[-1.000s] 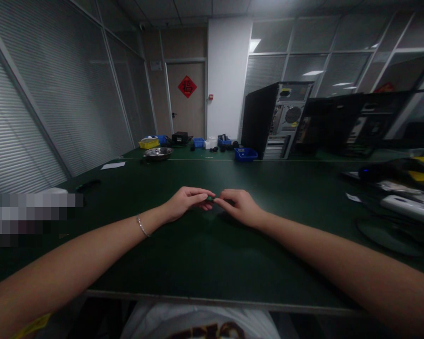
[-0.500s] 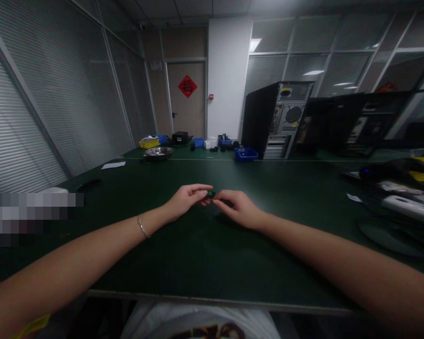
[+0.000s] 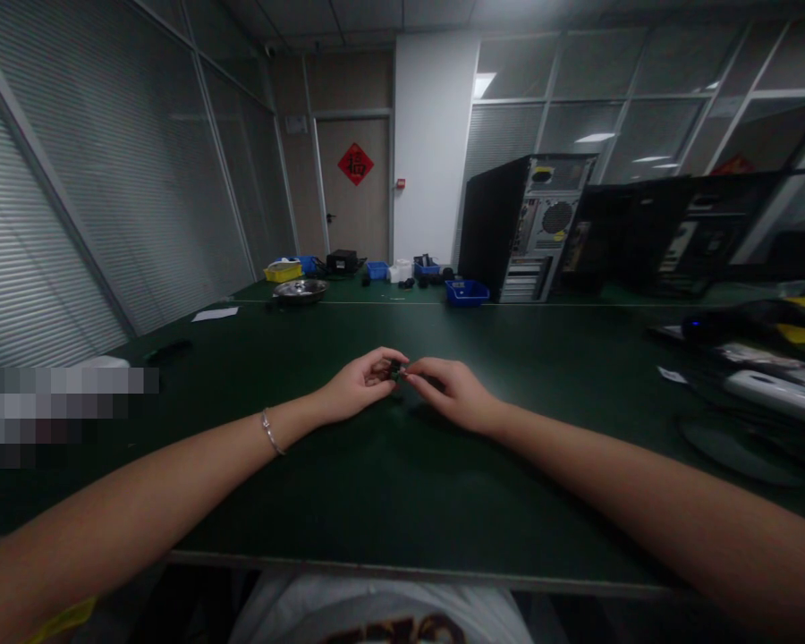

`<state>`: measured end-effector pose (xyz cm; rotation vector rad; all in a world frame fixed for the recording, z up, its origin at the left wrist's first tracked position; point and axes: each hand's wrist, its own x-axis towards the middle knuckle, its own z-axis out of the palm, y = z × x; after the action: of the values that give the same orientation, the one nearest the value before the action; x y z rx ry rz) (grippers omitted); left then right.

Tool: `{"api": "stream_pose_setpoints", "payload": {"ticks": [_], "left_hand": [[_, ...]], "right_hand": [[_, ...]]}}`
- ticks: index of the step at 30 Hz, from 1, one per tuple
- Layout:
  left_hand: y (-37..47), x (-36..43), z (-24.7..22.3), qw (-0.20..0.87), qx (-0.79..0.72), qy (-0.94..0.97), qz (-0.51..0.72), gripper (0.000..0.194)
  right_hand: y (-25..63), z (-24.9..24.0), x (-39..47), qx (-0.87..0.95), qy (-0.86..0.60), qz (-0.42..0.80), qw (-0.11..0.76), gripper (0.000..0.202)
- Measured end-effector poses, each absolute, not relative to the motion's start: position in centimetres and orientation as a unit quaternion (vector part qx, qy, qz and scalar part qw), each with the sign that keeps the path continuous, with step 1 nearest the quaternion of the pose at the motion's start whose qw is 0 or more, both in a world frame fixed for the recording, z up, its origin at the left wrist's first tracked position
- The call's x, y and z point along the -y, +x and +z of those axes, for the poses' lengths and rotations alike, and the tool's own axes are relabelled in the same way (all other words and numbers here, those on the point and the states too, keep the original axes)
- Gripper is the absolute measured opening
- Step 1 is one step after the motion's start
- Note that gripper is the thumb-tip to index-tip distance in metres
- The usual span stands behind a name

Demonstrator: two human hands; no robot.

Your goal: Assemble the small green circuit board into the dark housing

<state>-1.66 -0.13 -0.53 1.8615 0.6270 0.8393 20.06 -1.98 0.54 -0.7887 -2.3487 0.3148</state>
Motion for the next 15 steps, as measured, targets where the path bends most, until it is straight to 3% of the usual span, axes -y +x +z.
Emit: {"api": "stream_pose_setpoints", "payload": {"ticks": [15], "left_hand": [[-1.75, -0.53, -0.68, 0.491, -0.275, 0.71, 0.423, 0.036]], "right_hand": [[20.24, -0.08, 1.32, 0.888, -0.359, 0.074, 0.277, 0.026]]}}
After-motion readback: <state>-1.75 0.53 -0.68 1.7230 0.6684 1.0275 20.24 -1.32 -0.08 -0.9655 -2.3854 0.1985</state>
